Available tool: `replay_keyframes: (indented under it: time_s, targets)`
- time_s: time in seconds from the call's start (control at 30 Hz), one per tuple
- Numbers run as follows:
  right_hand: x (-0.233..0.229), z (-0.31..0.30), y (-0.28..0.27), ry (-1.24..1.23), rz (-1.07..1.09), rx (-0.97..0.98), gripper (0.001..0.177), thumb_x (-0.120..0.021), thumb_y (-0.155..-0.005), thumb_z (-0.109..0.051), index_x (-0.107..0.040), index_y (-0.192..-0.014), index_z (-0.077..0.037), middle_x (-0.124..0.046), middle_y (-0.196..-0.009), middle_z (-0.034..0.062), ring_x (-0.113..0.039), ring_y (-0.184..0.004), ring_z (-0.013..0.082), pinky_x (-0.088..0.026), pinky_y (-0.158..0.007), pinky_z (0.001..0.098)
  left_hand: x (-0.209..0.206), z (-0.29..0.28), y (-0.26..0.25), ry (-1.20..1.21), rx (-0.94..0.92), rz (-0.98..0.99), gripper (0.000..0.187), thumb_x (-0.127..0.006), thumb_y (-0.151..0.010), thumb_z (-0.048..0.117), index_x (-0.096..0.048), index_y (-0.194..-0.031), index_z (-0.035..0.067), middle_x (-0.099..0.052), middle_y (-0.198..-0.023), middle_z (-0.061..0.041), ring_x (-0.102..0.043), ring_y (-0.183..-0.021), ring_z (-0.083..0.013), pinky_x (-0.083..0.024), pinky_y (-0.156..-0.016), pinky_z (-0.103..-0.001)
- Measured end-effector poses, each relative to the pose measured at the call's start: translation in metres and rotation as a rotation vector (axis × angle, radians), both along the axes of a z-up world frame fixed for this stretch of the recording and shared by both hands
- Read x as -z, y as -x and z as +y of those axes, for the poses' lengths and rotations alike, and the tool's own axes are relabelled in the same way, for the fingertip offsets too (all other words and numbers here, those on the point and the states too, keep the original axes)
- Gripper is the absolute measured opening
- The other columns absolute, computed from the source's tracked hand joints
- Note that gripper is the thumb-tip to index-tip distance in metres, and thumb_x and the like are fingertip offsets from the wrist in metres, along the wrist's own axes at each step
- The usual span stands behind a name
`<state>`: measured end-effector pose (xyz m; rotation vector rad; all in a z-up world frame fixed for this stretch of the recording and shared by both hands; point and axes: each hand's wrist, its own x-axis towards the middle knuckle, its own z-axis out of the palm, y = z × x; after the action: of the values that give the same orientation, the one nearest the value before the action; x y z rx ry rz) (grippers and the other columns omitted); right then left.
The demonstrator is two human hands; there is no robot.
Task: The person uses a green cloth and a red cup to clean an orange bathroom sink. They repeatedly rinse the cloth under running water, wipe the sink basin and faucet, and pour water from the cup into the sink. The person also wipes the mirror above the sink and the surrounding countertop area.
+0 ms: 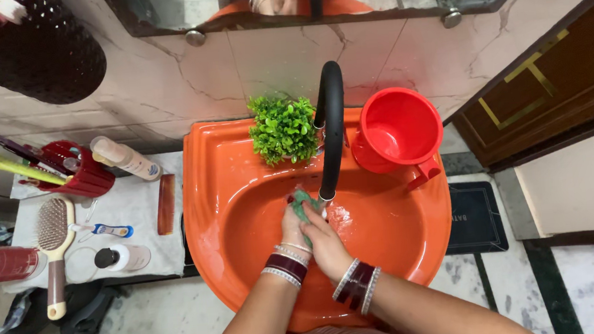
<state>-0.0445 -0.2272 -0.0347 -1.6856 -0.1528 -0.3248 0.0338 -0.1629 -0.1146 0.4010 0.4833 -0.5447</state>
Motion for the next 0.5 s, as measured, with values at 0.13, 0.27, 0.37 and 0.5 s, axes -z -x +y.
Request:
replay_keyframes:
  time_s: [0.13, 0.27, 0.37, 0.5]
  targets:
    - [0.011, -0.026, -0.045, -0.684, 0.802, 0.114, 0.037, -0.053, -0.107, -0.038, -0.062, -0.109, -0.002, -0.065, -0.09, 0.0074, -0.062, -0.083, 0.0215, -0.053, -0.072, 0.0346, -0.03, -0.024, 0.03, -0.209, 0.027, 0.027, 0.034, -0.043, -0.104, 0.033, -0.063, -0.115, 0.008, -0.069, -0.106, -0.008, -0.065, -0.099, -0.0219, -0.054, -0.091, -0.039]
    - [0.035, -0.052, -0.071, -0.961, 0.72, 0.083, 0.035, -0.058, -0.107, -0.04, -0.053, -0.109, -0.005, -0.062, -0.091, 0.0084, -0.061, -0.081, 0.026, -0.052, -0.071, 0.0403, -0.06, -0.04, 0.044, -0.164, 0.048, 0.01, 0.032, -0.043, -0.104, 0.032, -0.063, -0.119, 0.013, -0.072, -0.113, 0.0, -0.066, -0.106, -0.0156, -0.051, -0.099, -0.033]
    - [0.011, -0.027, -0.036, -0.687, 0.745, 0.114, 0.037, -0.056, -0.105, -0.037, -0.049, -0.128, -0.008, -0.061, -0.11, 0.002, -0.059, -0.1, 0.0177, -0.047, -0.088, 0.0335, -0.035, -0.029, 0.013, -0.092, -0.023, -0.001, 0.034, -0.044, -0.108, 0.039, -0.062, -0.113, 0.011, -0.068, -0.104, -0.003, -0.063, -0.097, -0.019, -0.049, -0.092, -0.035]
    - [-0.033, -0.003, -0.022, -0.431, 0.701, 0.085, 0.057, -0.054, -0.105, -0.034, -0.036, -0.155, -0.015, -0.056, -0.136, -0.0083, -0.054, -0.127, 0.0061, -0.039, -0.109, 0.0252, -0.022, -0.016, -0.001, -0.001, -0.058, 0.092, 0.03, -0.042, -0.104, 0.035, -0.06, -0.102, 0.011, -0.068, -0.098, -0.003, -0.065, -0.092, -0.0205, -0.053, -0.088, -0.035]
